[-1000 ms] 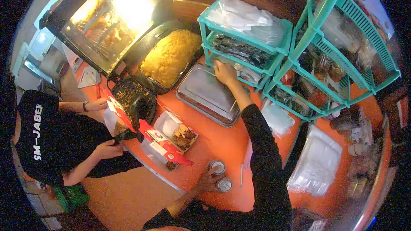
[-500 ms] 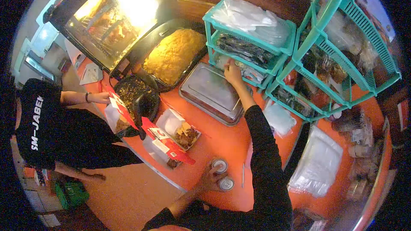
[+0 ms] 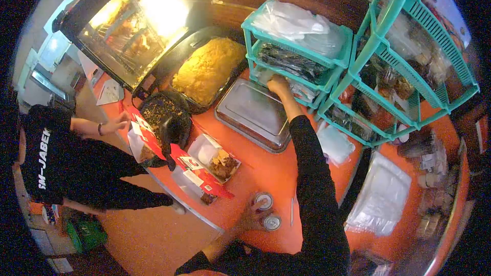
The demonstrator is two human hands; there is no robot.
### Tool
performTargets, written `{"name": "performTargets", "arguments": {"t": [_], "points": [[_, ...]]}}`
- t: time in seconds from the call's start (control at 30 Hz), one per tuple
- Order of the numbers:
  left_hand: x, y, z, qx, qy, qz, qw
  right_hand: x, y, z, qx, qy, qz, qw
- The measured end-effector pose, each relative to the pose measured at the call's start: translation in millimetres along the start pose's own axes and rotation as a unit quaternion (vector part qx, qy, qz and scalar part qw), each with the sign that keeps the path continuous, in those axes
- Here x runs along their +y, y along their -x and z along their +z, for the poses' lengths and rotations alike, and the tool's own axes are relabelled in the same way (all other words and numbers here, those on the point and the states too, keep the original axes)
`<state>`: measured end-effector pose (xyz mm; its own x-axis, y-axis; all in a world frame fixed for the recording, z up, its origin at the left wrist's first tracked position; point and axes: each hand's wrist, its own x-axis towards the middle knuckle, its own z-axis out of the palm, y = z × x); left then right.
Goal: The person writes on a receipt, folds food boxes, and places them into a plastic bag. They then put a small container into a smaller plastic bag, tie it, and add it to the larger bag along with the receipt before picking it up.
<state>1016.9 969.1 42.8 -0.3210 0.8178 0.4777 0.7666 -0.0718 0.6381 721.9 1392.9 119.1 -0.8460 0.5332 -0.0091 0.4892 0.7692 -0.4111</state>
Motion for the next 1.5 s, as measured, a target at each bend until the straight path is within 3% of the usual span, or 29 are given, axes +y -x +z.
{"name": "performTargets", "arguments": {"t": [0.1, 0.2, 0.27, 0.33, 0.4, 0.43, 0.53, 0.57, 0.63, 0.67, 0.73, 0.83, 0.93, 1.0, 1.07, 1.13, 1.2, 1.27, 1.33, 1.37, 1.4, 1.43, 1.47, 1.5], "points": [[1, -5, 1, 0.035, 0.021, 0.008, 0.999, 3, -10, 0, -0.012, -0.025, -0.001, 1.000], [0, 6, 7, -0.014, 0.007, -0.022, 1.000, 2, -16, 0, -0.043, 0.059, -0.015, 0.997], [-2, 6, 6, -0.026, 0.008, -0.017, 0.999, 37, -53, 45, 0.016, 0.222, 0.007, 0.975], [-3, 4, 4, -0.040, 0.009, -0.016, 0.999, 28, -41, 23, 0.032, 0.166, 0.010, 0.985], [-3, 4, 4, -0.026, 0.031, -0.026, 0.999, 16, -31, 4, -0.070, 0.123, 0.073, 0.987], [-3, 5, 5, -0.026, 0.028, -0.026, 0.999, 11, -28, 6, -0.069, 0.121, 0.071, 0.988], [3, 2, 1, -0.037, 0.033, -0.047, 0.998, 7, -20, 17, 0.052, 0.088, 0.137, 0.985], [3, -1, -1, -0.022, 0.017, -0.020, 0.999, 5, -19, 22, 0.054, 0.086, 0.138, 0.985], [-4, 7, 10, -0.006, 0.000, 0.010, 1.000, 0, -19, 33, 0.205, 0.139, 0.133, 0.960], [-13, 23, 29, -0.035, -0.001, 0.000, 0.999, -2, -20, 26, 0.206, 0.138, 0.132, 0.960], [-7, 16, 22, -0.064, -0.001, -0.010, 0.998, -12, -7, -9, -0.037, 0.101, 0.087, 0.990], [23, -22, -21, 0.045, 0.014, -0.057, 0.997, 11, -25, 8, -0.051, 0.128, 0.084, 0.987], [40, -31, -52, 0.207, 0.017, -0.184, 0.961, 7, -21, 7, -0.025, 0.097, 0.079, 0.992], [46, -31, -68, 0.272, 0.001, -0.234, 0.933, 2, -22, 11, -0.041, 0.093, 0.105, 0.989], [55, -34, -72, 0.296, -0.005, -0.244, 0.924, -2, -21, 20, 0.009, 0.071, 0.113, 0.991], [62, -44, -80, 0.303, -0.019, -0.209, 0.929, -6, -18, 25, 0.061, 0.051, 0.122, 0.989], [69, -59, -92, 0.264, -0.056, -0.121, 0.955, -11, -8, 21, 0.091, 0.044, 0.129, 0.987], [73, -109, -106, 0.189, -0.098, 0.014, 0.977, -25, 11, 2, 0.144, -0.034, 0.102, 0.984], [69, -178, -139, 0.132, -0.112, 0.086, 0.981, -22, 10, 2, 0.122, -0.065, 0.119, 0.983], [59, -205, -146, 0.078, -0.138, 0.035, 0.987, -15, 0, 14, 0.133, -0.058, 0.088, 0.985], [59, -246, -155, 0.101, -0.062, -0.046, 0.992, -10, -7, 23, 0.144, -0.051, 0.057, 0.987], [19, -265, -145, 0.097, -0.001, -0.081, 0.992, -9, -5, 25, 0.196, -0.050, 0.007, 0.979], [-15, -283, -132, 0.081, 0.144, -0.222, 0.961, -14, -1, 20, 0.198, -0.049, 0.004, 0.979], [-70, -301, -115, 0.066, 0.233, -0.299, 0.923, -21, 5, 11, 0.118, -0.077, 0.075, 0.987]]}}
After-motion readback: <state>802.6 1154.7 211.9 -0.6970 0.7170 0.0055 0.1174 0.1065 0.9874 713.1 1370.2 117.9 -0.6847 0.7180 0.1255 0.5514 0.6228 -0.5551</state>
